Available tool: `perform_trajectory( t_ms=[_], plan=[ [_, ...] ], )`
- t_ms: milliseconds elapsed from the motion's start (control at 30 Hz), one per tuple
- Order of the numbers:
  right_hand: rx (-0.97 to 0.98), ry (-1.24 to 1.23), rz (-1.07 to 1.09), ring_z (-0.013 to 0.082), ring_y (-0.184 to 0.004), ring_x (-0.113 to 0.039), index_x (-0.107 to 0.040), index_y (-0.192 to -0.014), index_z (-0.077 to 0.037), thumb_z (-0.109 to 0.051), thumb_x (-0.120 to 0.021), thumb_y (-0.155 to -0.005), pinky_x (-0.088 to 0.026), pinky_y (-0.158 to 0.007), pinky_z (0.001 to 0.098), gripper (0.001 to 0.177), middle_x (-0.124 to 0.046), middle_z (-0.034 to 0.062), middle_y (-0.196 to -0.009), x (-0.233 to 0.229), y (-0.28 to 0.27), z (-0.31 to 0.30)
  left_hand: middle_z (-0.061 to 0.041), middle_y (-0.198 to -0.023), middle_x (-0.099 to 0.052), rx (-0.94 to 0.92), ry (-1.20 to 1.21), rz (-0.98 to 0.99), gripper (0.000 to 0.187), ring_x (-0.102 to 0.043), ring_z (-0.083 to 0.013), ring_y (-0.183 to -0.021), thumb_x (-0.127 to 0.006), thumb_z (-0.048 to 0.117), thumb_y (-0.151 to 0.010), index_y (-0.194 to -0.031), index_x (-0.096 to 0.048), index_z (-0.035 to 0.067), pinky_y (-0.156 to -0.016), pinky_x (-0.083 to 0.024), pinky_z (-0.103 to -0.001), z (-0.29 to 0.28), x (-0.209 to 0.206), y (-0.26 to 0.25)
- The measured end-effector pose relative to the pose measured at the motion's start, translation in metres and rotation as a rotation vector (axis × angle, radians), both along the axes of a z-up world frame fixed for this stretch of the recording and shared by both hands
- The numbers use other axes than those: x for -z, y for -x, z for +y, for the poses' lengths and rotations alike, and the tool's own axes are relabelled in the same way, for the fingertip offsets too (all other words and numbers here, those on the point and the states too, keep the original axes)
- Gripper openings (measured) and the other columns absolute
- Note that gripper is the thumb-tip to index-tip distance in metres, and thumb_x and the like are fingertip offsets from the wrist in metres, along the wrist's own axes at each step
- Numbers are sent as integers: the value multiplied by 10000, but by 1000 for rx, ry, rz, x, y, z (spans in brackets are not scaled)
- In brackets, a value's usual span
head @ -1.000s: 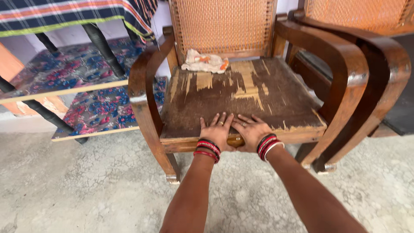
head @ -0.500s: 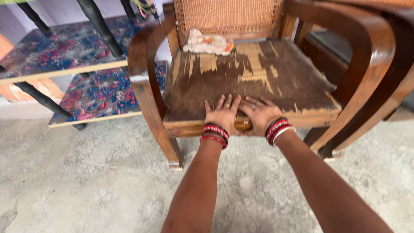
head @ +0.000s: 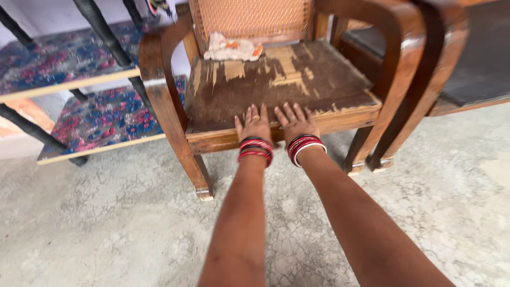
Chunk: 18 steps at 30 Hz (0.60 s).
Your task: The person reattaches the woven backrest to a wooden chair by aligning the panels, pressing them into the frame, and then wipes the wooden surface with a cloth.
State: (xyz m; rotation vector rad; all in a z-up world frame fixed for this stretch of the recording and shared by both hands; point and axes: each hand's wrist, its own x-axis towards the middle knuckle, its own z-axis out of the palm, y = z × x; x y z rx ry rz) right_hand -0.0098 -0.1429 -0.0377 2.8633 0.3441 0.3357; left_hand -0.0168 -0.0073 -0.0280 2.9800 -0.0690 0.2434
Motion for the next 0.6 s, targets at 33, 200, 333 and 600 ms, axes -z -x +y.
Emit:
perform_trajectory(
  t_ms=[33, 200, 333, 600],
  plan=[
    [16, 19, 75, 254, -1568, -77, -28, -1668, -251, -482, -821, -793, -148, -1238, 483, 1204, -70, 14, -1733, -3, 6, -3, -89, -1714, -173, 10, 5, 25, 1388, -156, -220, -1580, -973, 499, -549, -1626, -153, 193, -1265, -84, -535, 2, -1, 2],
    [42, -15, 203, 238, -1592, -36, 28, -1660, -214, -502, -793, -826, -126, -1273, 463, 1205, -19, 6, -1743, -26, 51, -9, -119, -1696, -151, 23, 16, 140, 1271, -139, -246, -1572, -895, 586, -677, -1615, -157, 148, -1267, -92, -486, 1, -12, 25],
    [13, -50, 101, 234, -1583, -20, 42, -1648, -205, -479, -731, -885, -94, -1264, 482, 1120, -13, 7, -1728, -35, 71, -12, -113, -1673, -244, 46, 72, -73, 1075, -210, -234, -1562, -826, 450, -790, -1607, -221, 98, -1279, -109, -481, -7, 10, 41],
    [6, -69, 56, 235, -1579, -36, -13, -1643, -204, -465, -667, -907, -92, -1248, 505, 1019, -34, 10, -1729, -84, 90, -24, -96, -1666, -262, 78, 231, -294, 870, -234, -228, -1541, -675, 186, -819, -1587, -272, 118, -1258, -125, -481, -39, -26, 84]
  ],
)
